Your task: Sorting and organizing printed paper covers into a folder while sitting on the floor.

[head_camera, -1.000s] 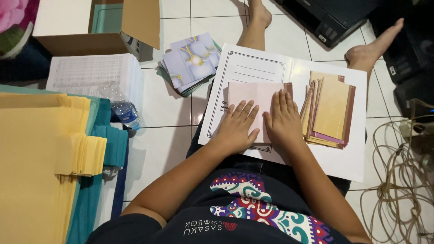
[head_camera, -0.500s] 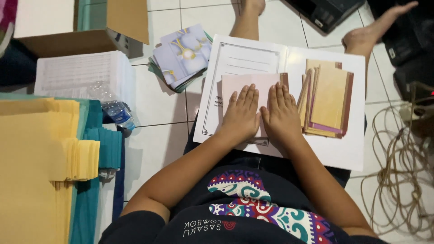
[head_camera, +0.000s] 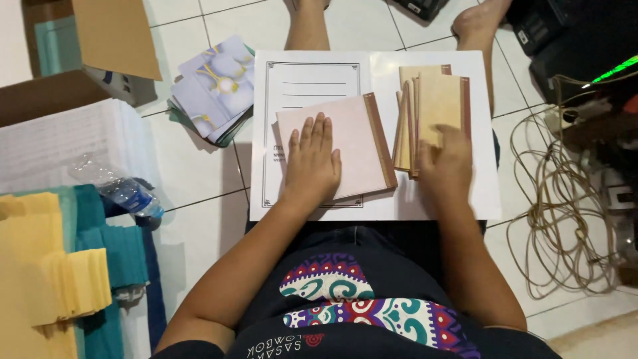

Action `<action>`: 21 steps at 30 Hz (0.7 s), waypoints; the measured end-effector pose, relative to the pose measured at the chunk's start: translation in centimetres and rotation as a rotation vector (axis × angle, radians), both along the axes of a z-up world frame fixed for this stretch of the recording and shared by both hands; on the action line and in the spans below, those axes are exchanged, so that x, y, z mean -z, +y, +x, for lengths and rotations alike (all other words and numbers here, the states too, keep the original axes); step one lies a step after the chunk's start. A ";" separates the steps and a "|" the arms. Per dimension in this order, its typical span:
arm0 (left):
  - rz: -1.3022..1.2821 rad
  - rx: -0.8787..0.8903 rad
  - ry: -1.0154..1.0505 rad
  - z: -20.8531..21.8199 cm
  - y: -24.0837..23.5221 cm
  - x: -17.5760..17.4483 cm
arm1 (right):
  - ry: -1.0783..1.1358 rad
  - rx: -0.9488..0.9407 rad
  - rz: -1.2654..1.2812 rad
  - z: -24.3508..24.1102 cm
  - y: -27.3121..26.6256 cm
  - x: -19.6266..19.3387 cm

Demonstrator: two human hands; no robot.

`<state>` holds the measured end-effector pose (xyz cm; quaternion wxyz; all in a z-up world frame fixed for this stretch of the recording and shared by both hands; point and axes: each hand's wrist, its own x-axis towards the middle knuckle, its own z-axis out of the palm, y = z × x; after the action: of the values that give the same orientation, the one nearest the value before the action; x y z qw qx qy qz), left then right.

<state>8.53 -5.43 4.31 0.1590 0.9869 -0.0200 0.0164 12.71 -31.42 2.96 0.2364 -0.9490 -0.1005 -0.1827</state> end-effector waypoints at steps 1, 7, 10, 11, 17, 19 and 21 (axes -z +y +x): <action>-0.004 0.006 -0.001 -0.1 -0.1 0.5 | -0.001 0.006 -0.004 0.4 -1.3 0.1; 0.021 0.013 -0.088 0.0 0.1 1.8 | 0.273 0.235 -0.230 2.1 -3.8 1.3; 0.034 0.018 -0.102 0.2 0.1 1.9 | 0.323 0.228 -0.171 1.9 -3.0 -0.5; 0.037 0.019 -0.105 0.2 0.1 1.9 | 0.344 0.234 -0.195 1.9 -2.9 -0.7; 0.001 0.016 -0.110 0.1 0.3 2.1 | 0.330 0.211 -0.284 2.4 -2.9 0.5; 0.008 0.016 -0.123 0.0 0.3 2.3 | 0.313 0.193 -0.306 2.4 -2.9 0.3; -0.012 0.019 -0.134 0.0 0.3 2.2 | 0.335 0.180 -0.186 2.4 -2.6 -0.8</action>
<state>8.53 -5.10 2.12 0.1631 0.9825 -0.0398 0.0812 15.08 -34.06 3.80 0.1440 -0.9890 0.0092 -0.0327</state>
